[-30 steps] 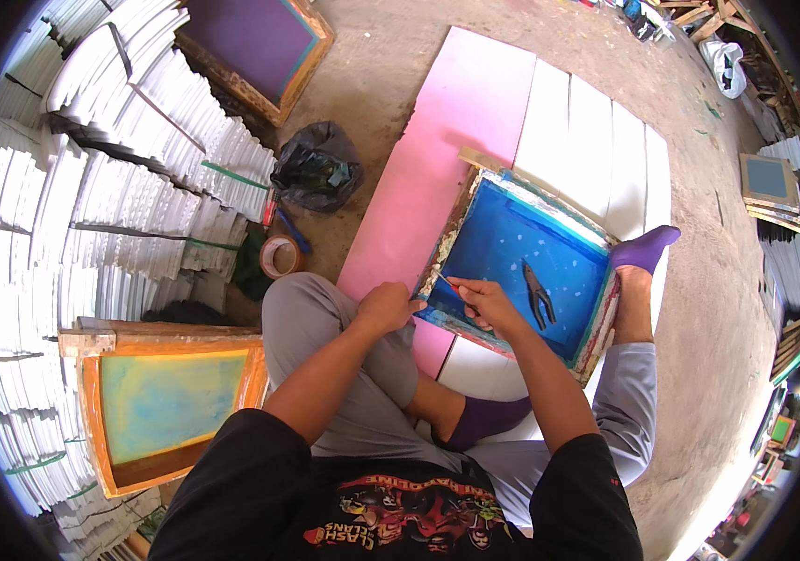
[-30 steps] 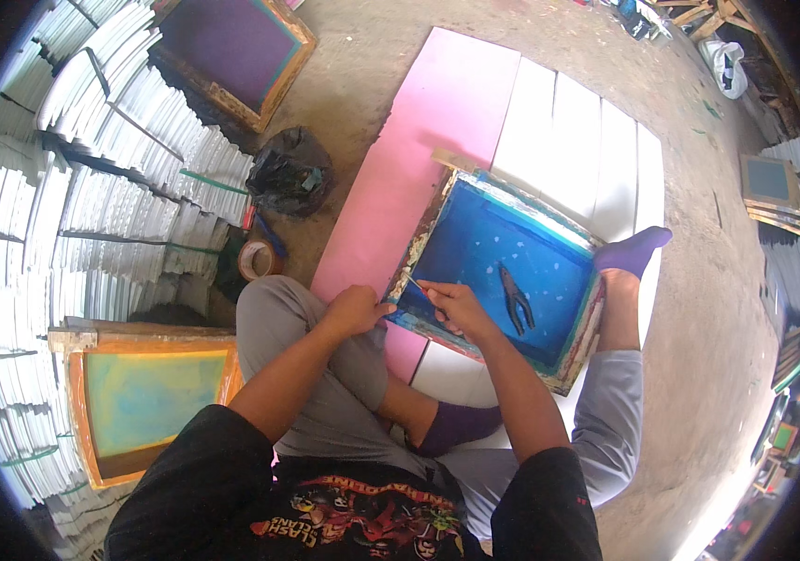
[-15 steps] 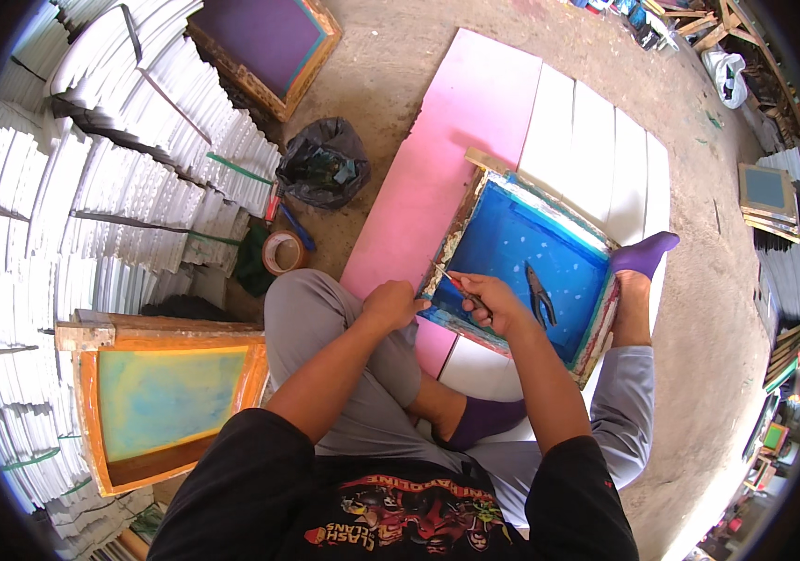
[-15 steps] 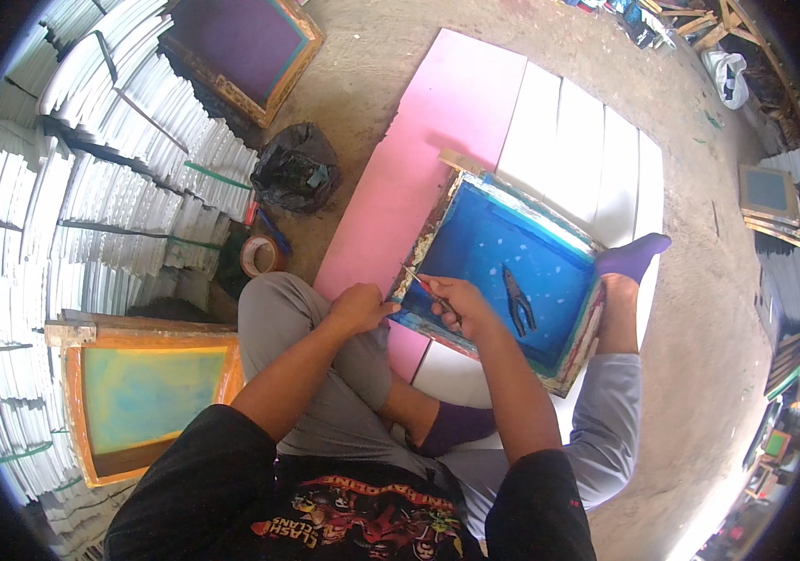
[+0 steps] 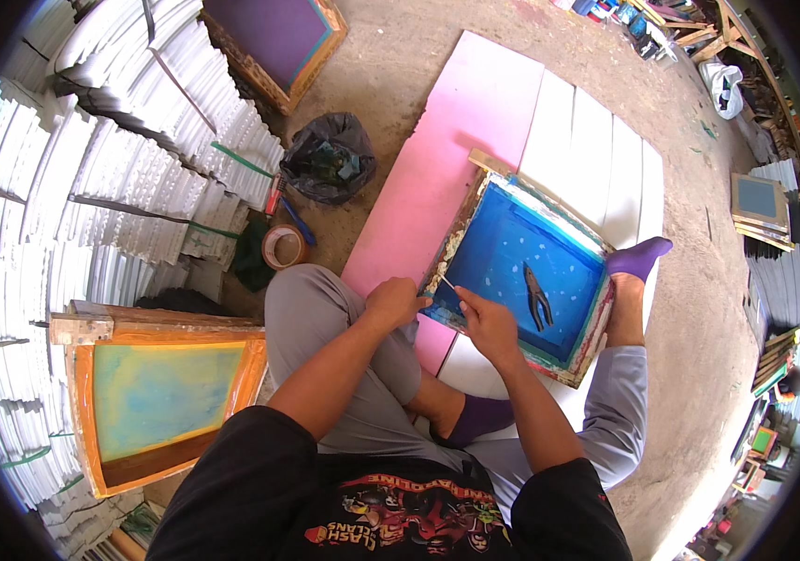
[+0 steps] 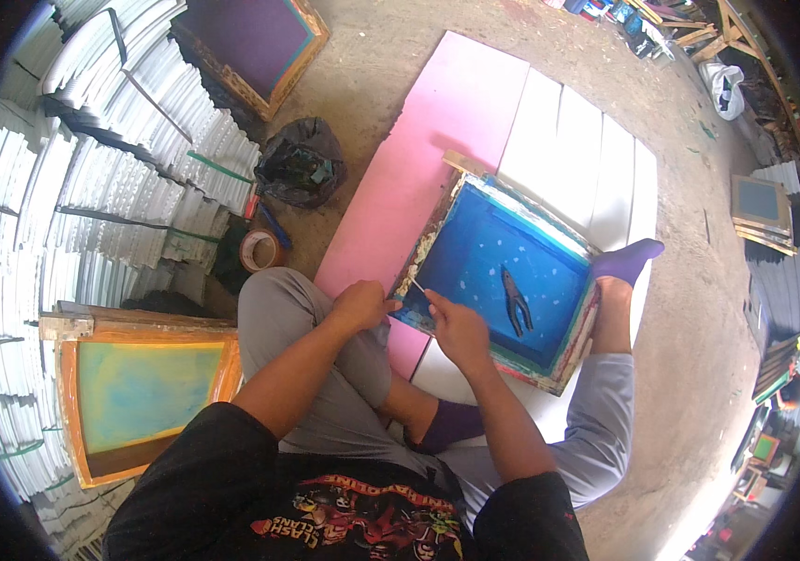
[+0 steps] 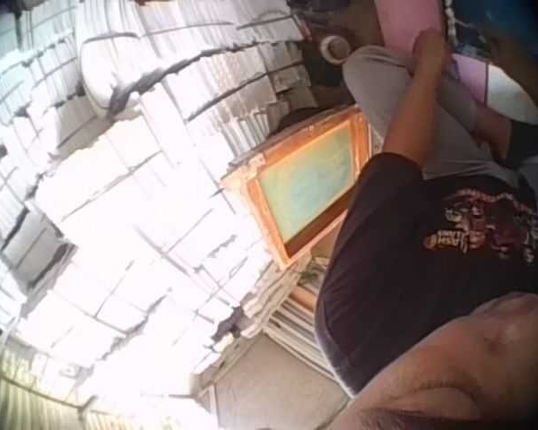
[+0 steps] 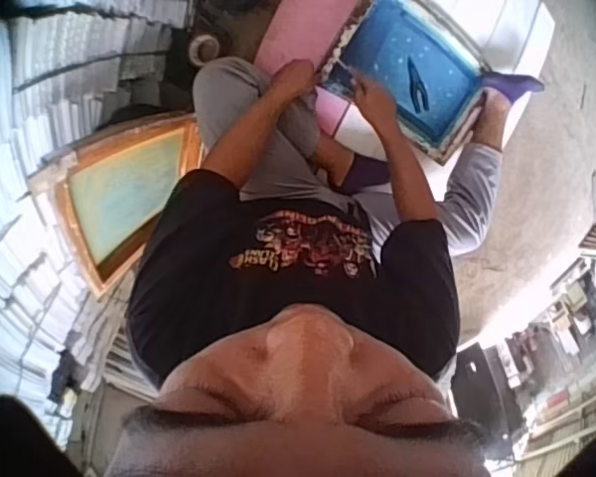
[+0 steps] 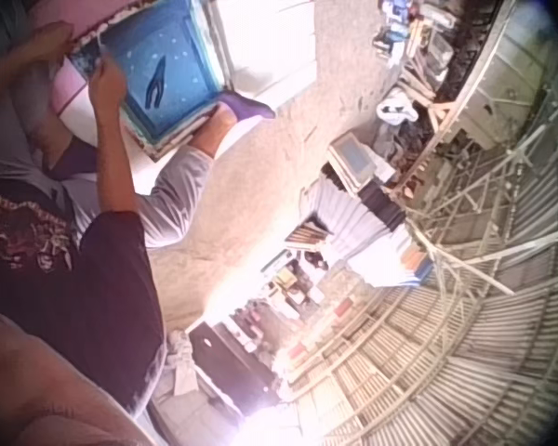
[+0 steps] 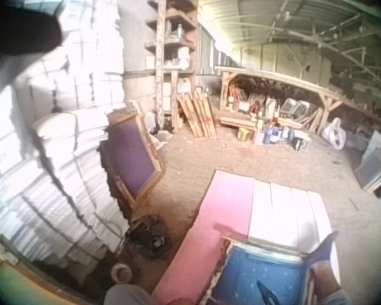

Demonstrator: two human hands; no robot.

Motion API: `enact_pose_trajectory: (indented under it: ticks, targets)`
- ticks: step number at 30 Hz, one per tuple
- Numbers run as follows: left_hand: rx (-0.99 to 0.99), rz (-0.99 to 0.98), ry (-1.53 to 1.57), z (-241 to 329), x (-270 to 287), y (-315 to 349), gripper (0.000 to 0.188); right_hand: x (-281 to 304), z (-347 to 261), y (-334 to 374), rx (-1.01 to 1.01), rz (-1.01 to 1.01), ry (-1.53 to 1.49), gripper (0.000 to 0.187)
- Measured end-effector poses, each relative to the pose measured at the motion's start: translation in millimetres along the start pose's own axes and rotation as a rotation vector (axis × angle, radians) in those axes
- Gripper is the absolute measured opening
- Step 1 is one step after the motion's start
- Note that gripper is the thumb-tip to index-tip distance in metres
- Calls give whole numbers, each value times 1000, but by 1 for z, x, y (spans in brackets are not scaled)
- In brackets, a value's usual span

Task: The person sits on the floor and uses a small tool to scrape or clean the edges of a blue screen printing frame. They then use pliers to adjust or remove parts of the frame's border. The task involves careful manual manipulation of the frame components.

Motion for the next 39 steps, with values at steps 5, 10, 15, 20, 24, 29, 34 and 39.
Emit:
enact_pose_trajectory:
  ticks: [5,10,15,20,24,29,34,39]
  targets:
    - [-1,19,20,1,0,1,48,-3,-7,4,2,36,50,32]
    - [-40,41,20,-4,-5,-3,50,3,-28,7,-19,7,181,35]
    - [-53,31,-28,2,-6,-2,45,-1,-60,10,-132,-48,445,35]
    - [-64,67,-39,4,-7,-5,44,-21,-3,-13,43,-58,-17,40]
    - [-40,37,-22,-2,-3,-1,46,0,-34,-1,-82,-164,144,38]
    - [-44,27,-3,5,-4,-4,52,-34,33,-14,-42,-117,-525,37]
    - [14,24,-13,0,1,1,49,-2,-14,-6,-93,-227,132,36]
    - [2,-3,-30,1,-5,-6,47,-23,24,-16,-12,-163,-261,36]
Point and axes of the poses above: each hand's wrist, its own y-axis away from the middle knuckle, its own x-axis out of the back of the hand, z = x × y, the point moved 6 cm from there along -y, towards the middle knuckle, and after that the axes turned 5 degrees about -x, right-handed, at the moved point
